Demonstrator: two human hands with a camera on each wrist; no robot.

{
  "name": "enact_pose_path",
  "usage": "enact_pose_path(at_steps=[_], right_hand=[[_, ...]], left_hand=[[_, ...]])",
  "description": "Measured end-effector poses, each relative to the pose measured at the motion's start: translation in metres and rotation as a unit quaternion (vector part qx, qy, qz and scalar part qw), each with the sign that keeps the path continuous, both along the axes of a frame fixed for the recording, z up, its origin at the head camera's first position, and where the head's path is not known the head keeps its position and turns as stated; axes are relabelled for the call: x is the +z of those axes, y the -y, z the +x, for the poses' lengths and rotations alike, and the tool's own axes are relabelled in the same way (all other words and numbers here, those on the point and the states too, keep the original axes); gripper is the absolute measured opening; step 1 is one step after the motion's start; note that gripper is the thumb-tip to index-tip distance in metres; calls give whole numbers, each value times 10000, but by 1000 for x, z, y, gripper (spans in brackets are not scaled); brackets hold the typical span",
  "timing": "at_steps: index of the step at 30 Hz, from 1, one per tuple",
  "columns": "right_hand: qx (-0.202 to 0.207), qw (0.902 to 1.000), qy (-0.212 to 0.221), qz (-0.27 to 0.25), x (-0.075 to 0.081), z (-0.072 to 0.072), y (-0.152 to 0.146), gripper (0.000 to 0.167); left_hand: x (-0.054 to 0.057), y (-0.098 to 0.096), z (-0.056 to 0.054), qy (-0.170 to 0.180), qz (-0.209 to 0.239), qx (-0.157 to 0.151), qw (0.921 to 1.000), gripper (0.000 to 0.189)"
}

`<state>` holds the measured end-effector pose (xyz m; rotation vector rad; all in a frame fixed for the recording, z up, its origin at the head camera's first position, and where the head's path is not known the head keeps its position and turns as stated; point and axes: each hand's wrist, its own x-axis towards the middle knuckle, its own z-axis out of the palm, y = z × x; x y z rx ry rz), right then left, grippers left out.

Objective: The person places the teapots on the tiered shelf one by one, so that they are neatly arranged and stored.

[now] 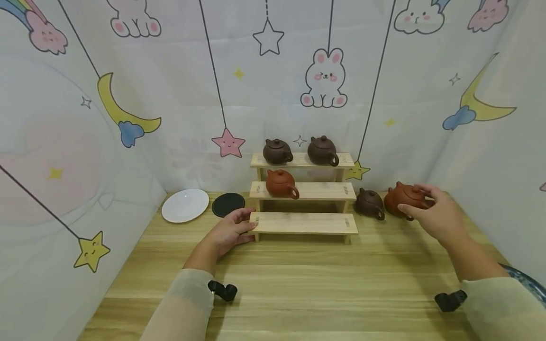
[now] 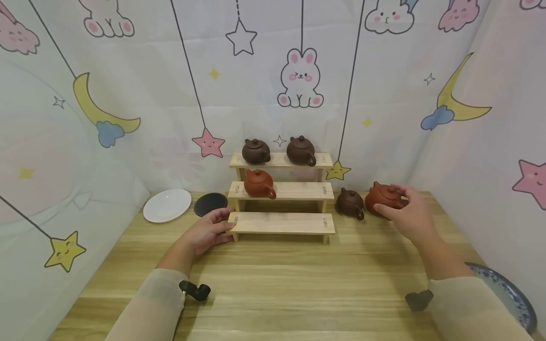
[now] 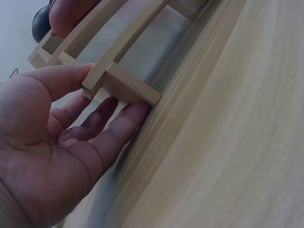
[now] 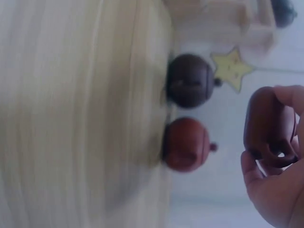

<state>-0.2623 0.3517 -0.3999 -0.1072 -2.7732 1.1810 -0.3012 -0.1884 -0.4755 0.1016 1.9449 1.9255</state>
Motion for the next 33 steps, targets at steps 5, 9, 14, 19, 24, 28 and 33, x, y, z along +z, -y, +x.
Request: enact_pose_path(at_steps=[5,9,14,19,24,28,33], right_hand=[[314,9993,-58,-191,8,7,30,95],[558,9980,-86,-274,14,11,54,91],[925,9946,-42,-459,22,10,81,90],[1189,9916,-53,-501,28,2,108,91],[1392,9890,-51,-506,29,-12,135,87],[1471,9878,-69,-505,31,-26,155,83],[1453,9879,-80,-535,32,-41,176,78]], left_hand=[[0,0,0,-21,-29,-20,10000,64],[0,-1,-1,-18,-18,-32,10000,63],[0,-2,-1,-1,-17,-9,10000,63],[-1,0,-1,1,-20,5,10000,63],[-1,0,-2,-28,-14,-11,10000,63],[-2,1,-2,-35,-9,-17,10000,63],[-2,1,-2,-32,-8,-34,10000,64]])
